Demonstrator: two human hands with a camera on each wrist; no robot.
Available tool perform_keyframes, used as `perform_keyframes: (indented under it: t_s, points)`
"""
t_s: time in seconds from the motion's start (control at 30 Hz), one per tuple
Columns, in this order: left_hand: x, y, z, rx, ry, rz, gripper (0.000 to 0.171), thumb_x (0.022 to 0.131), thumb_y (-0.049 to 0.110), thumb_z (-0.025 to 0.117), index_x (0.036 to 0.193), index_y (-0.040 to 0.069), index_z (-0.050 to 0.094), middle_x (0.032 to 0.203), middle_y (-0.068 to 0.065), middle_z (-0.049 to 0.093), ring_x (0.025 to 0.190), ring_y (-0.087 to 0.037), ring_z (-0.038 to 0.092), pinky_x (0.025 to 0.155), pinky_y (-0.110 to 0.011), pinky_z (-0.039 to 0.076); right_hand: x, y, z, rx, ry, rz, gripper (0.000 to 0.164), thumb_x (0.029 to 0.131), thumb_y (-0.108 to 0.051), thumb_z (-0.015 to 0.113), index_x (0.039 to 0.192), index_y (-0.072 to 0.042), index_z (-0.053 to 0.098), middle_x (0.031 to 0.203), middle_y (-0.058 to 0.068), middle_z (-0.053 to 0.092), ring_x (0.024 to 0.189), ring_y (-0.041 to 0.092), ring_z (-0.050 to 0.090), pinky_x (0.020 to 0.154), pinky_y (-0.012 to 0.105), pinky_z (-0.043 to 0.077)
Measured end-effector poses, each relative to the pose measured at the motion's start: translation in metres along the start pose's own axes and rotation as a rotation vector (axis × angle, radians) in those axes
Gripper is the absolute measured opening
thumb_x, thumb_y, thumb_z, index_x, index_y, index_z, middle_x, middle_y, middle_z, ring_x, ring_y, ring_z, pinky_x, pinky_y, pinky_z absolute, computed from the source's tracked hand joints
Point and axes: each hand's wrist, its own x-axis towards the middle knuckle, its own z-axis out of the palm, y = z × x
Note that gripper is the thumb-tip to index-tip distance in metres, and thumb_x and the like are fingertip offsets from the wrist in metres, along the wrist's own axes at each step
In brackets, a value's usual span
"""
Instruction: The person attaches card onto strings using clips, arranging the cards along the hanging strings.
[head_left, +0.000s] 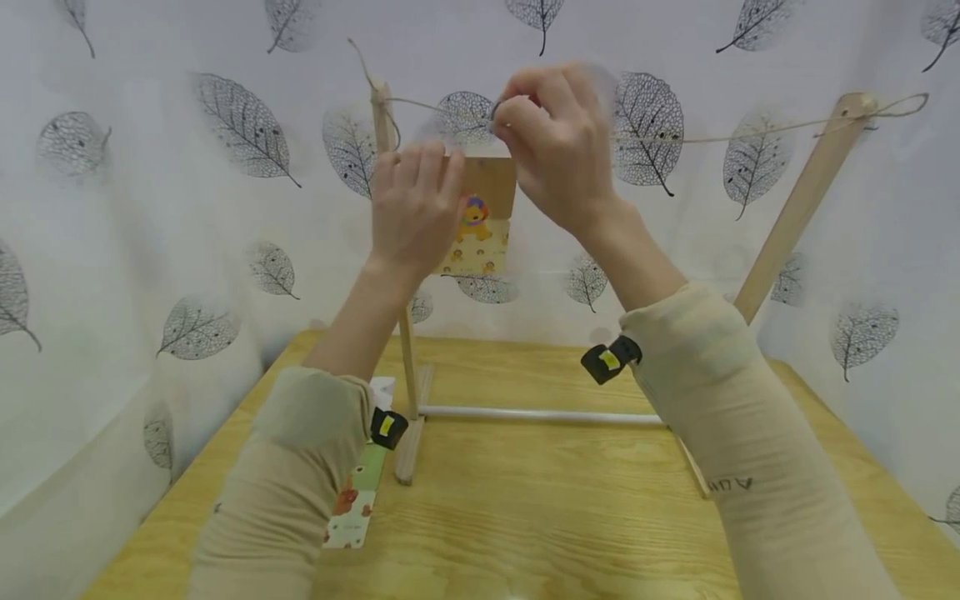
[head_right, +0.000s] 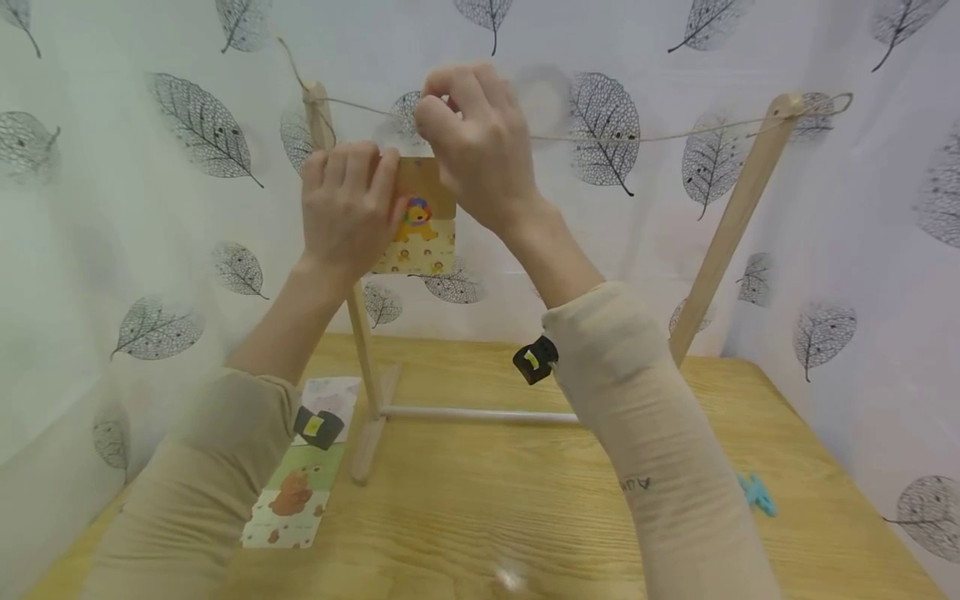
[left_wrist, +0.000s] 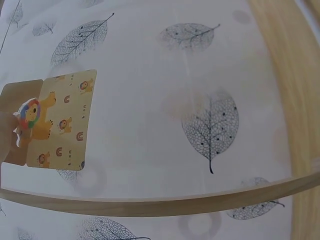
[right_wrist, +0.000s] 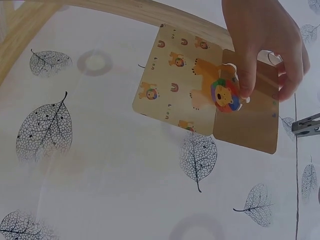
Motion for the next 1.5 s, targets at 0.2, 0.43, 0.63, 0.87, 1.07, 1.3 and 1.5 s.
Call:
perform_keyframes:
  t_s: [0.2, 0.43, 0.63, 0.87, 1.07, 1.3, 1.5]
  points:
    - [0.003, 0.002, 0.0, 0.009, 0.01, 0.011, 0.032, 0.089, 0.027, 0.059, 0.108, 0.002, 0.055, 0.101, -0.014, 0.052, 0.095, -0.03, 0.048, 0.083, -0.042, 0.036, 0.001, -0.002, 0.001, 0.004, -0.071, 0.041, 0.01, 0.087, -0.005, 0.06, 0.077, -0.003, 0.063, 0.088, 0.01, 0.061, 0.083, 0.028, 0.051, 0.075, 0.035, 0.04]
    - [0.005, 0.002, 0.002, 0.046, 0.011, -0.008, 0.03, 0.09, 0.026, 0.057, 0.109, 0.002, 0.056, 0.101, -0.013, 0.053, 0.095, -0.029, 0.049, 0.083, -0.041, 0.036, 0.002, -0.002, 0.002, 0.015, -0.113, 0.04, 0.01, 0.087, -0.005, 0.059, 0.079, -0.001, 0.063, 0.089, 0.011, 0.06, 0.082, 0.029, 0.05, 0.074, 0.035, 0.04]
    - [0.006, 0.002, 0.006, 0.058, 0.024, -0.033, 0.025, 0.093, 0.021, 0.049, 0.108, 0.003, 0.057, 0.102, -0.013, 0.055, 0.097, -0.029, 0.049, 0.084, -0.041, 0.036, 0.001, -0.002, 0.002, 0.022, -0.112, 0.043, 0.008, 0.086, -0.004, 0.06, 0.08, -0.001, 0.063, 0.089, 0.011, 0.061, 0.082, 0.03, 0.051, 0.075, 0.035, 0.041]
    - [0.01, 0.005, 0.007, 0.078, 0.049, -0.046, 0.029, 0.098, 0.019, 0.038, 0.111, 0.003, 0.059, 0.104, -0.014, 0.056, 0.097, -0.029, 0.05, 0.085, -0.041, 0.036, 0.002, -0.002, 0.001, 0.037, -0.12, 0.038, 0.006, 0.085, -0.002, 0.059, 0.081, 0.0, 0.064, 0.09, 0.012, 0.061, 0.083, 0.03, 0.051, 0.077, 0.035, 0.042]
    - [0.012, 0.006, 0.008, 0.091, 0.049, -0.048, 0.029, 0.098, 0.019, 0.037, 0.111, 0.003, 0.058, 0.104, -0.013, 0.056, 0.097, -0.028, 0.05, 0.086, -0.041, 0.036, 0.003, -0.003, 0.0, 0.038, -0.132, 0.036, 0.008, 0.086, -0.004, 0.059, 0.081, 0.001, 0.064, 0.091, 0.013, 0.061, 0.084, 0.03, 0.051, 0.078, 0.034, 0.042]
    - [0.013, 0.008, 0.009, 0.117, 0.066, -0.044, 0.027, 0.097, 0.012, 0.035, 0.109, 0.004, 0.058, 0.104, -0.012, 0.056, 0.098, -0.027, 0.051, 0.085, -0.041, 0.035, 0.001, -0.003, 0.001, 0.047, -0.135, 0.019, 0.009, 0.087, -0.004, 0.059, 0.081, 0.002, 0.063, 0.09, 0.014, 0.061, 0.081, 0.03, 0.051, 0.076, 0.035, 0.041]
    - [0.014, 0.009, 0.009, 0.129, 0.072, -0.05, 0.027, 0.097, 0.011, 0.033, 0.108, 0.004, 0.057, 0.106, -0.012, 0.057, 0.102, -0.027, 0.051, 0.085, -0.04, 0.036, 0.002, -0.002, 0.001, 0.051, -0.145, 0.025, 0.01, 0.088, -0.005, 0.058, 0.082, 0.001, 0.063, 0.091, 0.014, 0.061, 0.083, 0.03, 0.051, 0.077, 0.035, 0.042]
